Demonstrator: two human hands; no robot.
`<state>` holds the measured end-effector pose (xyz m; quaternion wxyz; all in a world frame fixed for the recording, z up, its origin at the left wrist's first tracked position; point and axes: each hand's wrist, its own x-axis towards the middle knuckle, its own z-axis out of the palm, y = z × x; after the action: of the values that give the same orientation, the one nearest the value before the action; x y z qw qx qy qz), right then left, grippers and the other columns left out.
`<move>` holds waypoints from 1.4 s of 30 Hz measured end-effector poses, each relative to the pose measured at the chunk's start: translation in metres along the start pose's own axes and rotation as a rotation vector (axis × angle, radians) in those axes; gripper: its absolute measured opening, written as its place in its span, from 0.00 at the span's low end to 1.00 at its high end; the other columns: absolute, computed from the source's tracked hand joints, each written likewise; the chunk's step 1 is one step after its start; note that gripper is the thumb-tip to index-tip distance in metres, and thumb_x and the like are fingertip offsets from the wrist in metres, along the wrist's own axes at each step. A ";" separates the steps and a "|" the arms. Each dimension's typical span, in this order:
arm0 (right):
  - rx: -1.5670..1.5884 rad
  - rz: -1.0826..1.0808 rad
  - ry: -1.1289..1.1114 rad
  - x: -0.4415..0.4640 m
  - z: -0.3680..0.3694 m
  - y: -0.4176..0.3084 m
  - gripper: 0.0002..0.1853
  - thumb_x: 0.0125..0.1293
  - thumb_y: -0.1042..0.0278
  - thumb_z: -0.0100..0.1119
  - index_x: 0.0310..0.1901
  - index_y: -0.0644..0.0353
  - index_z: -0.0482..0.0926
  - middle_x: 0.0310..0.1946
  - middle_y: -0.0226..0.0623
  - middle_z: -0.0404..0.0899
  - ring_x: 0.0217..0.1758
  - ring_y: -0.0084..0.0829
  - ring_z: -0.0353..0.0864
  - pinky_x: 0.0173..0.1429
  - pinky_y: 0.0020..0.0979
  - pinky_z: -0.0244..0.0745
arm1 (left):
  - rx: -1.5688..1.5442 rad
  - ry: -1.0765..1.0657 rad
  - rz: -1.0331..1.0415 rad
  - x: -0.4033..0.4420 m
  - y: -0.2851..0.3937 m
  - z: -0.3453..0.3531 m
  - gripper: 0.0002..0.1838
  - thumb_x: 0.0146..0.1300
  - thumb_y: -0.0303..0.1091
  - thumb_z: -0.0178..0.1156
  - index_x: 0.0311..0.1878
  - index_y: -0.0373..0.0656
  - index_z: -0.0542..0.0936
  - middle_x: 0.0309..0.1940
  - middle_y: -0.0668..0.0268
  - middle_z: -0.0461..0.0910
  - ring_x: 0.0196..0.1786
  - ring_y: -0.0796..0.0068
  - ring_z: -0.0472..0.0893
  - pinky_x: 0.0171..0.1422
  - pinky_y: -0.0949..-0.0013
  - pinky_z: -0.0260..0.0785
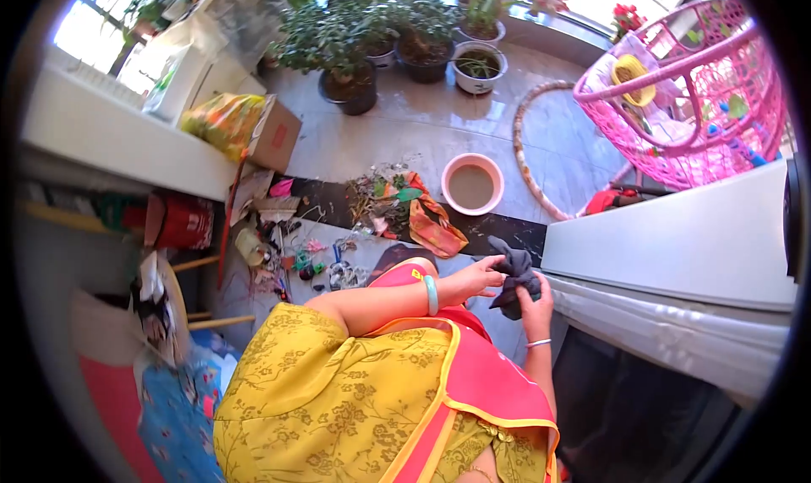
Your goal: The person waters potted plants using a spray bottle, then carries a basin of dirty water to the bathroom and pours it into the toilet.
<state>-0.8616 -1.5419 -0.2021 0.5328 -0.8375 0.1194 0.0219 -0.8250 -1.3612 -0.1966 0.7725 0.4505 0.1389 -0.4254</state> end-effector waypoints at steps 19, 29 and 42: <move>-0.227 0.103 -0.383 0.098 -0.019 0.099 0.19 0.46 0.78 0.52 0.45 0.64 0.72 0.35 0.36 0.74 0.40 0.28 0.72 0.49 0.27 0.67 | -0.382 0.395 0.174 -0.047 -0.030 -0.076 0.17 0.64 0.34 0.47 0.54 0.40 0.66 0.44 0.62 0.72 0.44 0.73 0.74 0.47 0.71 0.70; -0.595 0.113 -0.449 0.144 -0.034 0.131 0.16 0.42 0.80 0.49 0.37 0.64 0.74 0.31 0.42 0.76 0.35 0.35 0.74 0.46 0.31 0.69 | -0.526 0.621 0.396 -0.081 -0.027 -0.131 0.14 0.65 0.34 0.47 0.52 0.41 0.68 0.42 0.63 0.73 0.43 0.73 0.76 0.46 0.69 0.71; -0.575 -0.043 -0.667 0.202 -0.066 0.173 0.14 0.43 0.83 0.45 0.33 0.63 0.76 0.28 0.39 0.77 0.34 0.32 0.75 0.44 0.30 0.70 | -0.661 0.978 0.321 -0.071 -0.140 -0.087 0.15 0.64 0.38 0.48 0.50 0.40 0.69 0.39 0.62 0.73 0.40 0.72 0.75 0.43 0.70 0.71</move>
<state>-0.7106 -1.7066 -0.3605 0.2879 -0.9010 -0.0874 0.3125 -0.9624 -1.2857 -0.2836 0.7726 0.3453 0.5325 0.0183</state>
